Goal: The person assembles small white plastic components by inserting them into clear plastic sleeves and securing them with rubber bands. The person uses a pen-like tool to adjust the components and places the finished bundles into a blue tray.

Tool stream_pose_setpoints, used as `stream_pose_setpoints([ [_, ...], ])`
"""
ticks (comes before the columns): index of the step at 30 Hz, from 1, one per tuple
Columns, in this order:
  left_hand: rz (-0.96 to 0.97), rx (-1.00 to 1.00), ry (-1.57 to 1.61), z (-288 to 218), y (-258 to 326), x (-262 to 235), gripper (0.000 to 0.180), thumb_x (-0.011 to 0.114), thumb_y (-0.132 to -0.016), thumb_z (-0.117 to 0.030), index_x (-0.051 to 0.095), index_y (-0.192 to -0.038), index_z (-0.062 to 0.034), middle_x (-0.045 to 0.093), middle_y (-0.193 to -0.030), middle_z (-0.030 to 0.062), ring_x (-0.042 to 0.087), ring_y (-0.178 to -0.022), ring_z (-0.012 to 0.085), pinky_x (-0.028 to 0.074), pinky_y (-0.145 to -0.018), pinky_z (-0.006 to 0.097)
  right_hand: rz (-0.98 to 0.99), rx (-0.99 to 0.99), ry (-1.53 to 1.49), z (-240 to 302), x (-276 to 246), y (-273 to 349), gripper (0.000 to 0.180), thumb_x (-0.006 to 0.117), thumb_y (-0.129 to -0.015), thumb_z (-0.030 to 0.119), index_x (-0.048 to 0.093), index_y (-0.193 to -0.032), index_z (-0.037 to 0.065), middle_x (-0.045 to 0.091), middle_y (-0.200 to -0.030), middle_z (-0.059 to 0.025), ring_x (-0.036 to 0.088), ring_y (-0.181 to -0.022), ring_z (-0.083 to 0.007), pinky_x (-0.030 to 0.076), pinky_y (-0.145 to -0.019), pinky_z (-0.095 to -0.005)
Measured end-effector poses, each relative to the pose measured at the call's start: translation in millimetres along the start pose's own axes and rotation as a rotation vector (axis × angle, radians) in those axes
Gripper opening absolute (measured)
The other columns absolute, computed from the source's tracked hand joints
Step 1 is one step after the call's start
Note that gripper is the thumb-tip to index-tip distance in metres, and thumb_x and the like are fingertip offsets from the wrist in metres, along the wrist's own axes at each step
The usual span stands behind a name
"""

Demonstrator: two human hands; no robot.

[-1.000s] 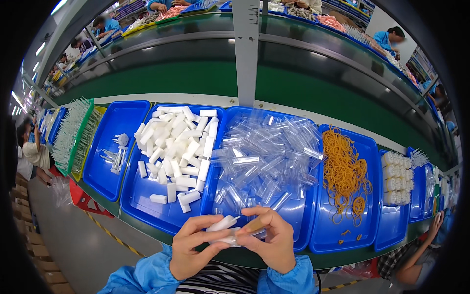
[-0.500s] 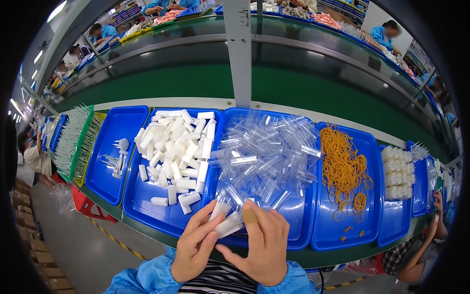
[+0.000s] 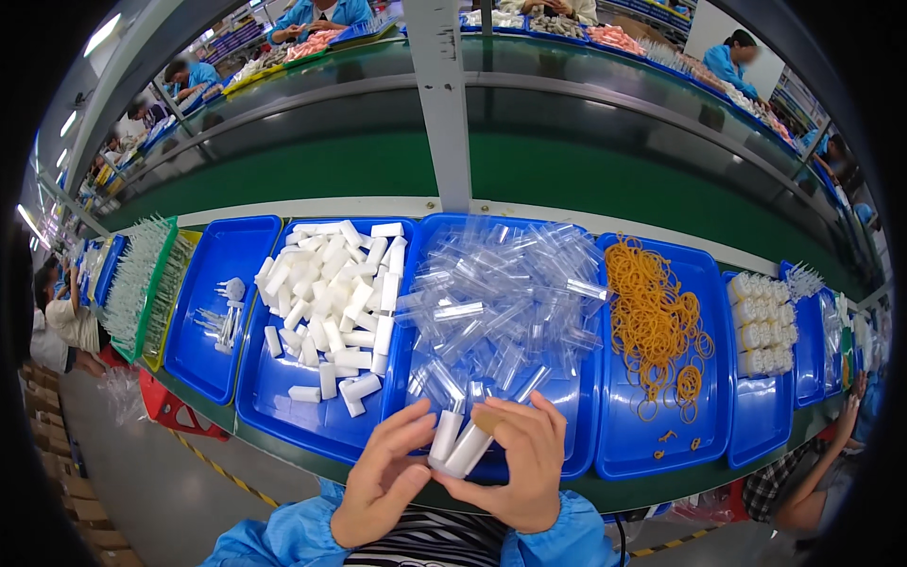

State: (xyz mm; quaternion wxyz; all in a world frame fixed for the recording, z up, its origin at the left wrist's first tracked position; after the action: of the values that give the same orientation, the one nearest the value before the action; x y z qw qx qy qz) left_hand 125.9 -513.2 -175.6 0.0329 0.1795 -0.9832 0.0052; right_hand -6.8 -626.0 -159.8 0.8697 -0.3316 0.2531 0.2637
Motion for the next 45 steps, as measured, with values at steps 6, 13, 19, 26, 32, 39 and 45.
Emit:
stream_pose_setpoints([
  [6,0.125,-0.145,0.237,6.6,-8.8,0.9,0.041,0.061,-0.097,-0.003,0.046,-0.135,0.0003,0.041,-0.145,0.0181,0.054,-0.127,0.0286,0.05,-0.101,0.036,0.051,0.016,-0.376,-14.3,0.8,9.8,0.075,0.096,-0.059,0.024,0.061,-0.123,0.005,0.066,-0.122,-0.0126,0.061,-0.118,-0.0336,0.048,-0.096,-0.0421],
  [13,0.139,-0.283,0.438,8.6,-2.8,4.0,0.048,0.065,-0.093,0.002,0.043,-0.135,-0.0005,0.039,-0.146,0.0198,0.056,-0.121,0.0276,0.054,-0.096,0.035,0.05,0.018,-0.382,-12.8,4.7,19.1,0.079,0.096,-0.059,0.028,0.06,-0.126,0.004,0.065,-0.125,-0.0143,0.059,-0.119,-0.0344,0.047,-0.098,-0.0422],
  [19,0.081,-0.25,0.354,7.7,2.5,-9.7,0.058,0.068,-0.089,0.006,0.041,-0.14,0.0015,0.038,-0.148,0.0189,0.056,-0.122,0.0263,0.055,-0.095,0.034,0.044,0.136,-0.255,-21.3,-6.6,7.1,0.05,0.081,-0.074,0.01,0.064,-0.12,0.003,0.066,-0.12,-0.0122,0.059,-0.113,-0.031,0.046,-0.097,-0.0403],
  [26,0.047,-0.067,0.073,4.0,2.9,-16.3,0.061,0.072,-0.087,0.002,0.048,-0.142,-0.0048,0.044,-0.138,0.0146,0.051,-0.127,0.0256,0.057,-0.097,0.036,0.198,0.07,0.472,-45.5,-11.3,-8.4,0.037,0.064,-0.072,-0.006,0.071,-0.106,0.008,0.065,-0.106,-0.0052,0.057,-0.097,-0.0271,0.044,-0.085,-0.0392],
  [32,-0.029,-0.024,-0.12,5.1,7.1,-20.6,0.062,0.078,-0.083,-0.005,0.049,-0.138,-0.0035,0.048,-0.133,0.0158,0.055,-0.122,0.0253,0.057,-0.095,0.036,0.15,0.185,0.313,-48.4,-19.0,-0.4,0.046,0.071,-0.078,-0.002,0.062,-0.122,0.005,0.064,-0.097,-0.0064,0.06,-0.092,-0.0241,0.046,-0.085,-0.0384],
  [39,0.009,0.014,0.07,22.3,9.3,-12.7,0.046,0.077,-0.083,-0.001,0.053,-0.123,-0.0015,0.05,-0.132,0.0175,0.059,-0.117,0.0255,0.059,-0.091,0.035,-0.172,0.438,-0.949,-15.7,6.8,6.2,0.053,0.065,-0.087,-0.004,0.043,-0.136,-0.003,0.067,-0.109,-0.0206,0.066,-0.102,-0.0246,0.05,-0.097,-0.0394],
  [45,-0.033,0.022,-0.003,20.3,9.6,-12.8,0.036,0.074,-0.085,0.001,0.063,-0.119,-0.002,0.049,-0.134,0.0164,0.06,-0.117,0.0256,0.059,-0.091,0.035,-0.193,0.548,-1.03,-22.8,16.4,10.5,0.048,0.063,-0.086,0.009,0.046,-0.13,-0.001,0.067,-0.11,-0.0203,0.068,-0.099,-0.0277,0.052,-0.094,-0.0396],
])
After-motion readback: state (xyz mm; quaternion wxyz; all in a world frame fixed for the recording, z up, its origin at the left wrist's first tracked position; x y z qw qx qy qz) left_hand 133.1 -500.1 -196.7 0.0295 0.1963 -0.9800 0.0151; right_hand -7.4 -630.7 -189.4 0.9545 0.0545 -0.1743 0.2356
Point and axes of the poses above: each hand's wrist, its own y-axis away from the middle knuckle, its own x-axis out of the palm, z = x × y, the point moved 4 cm from there along -y, towards the middle knuckle
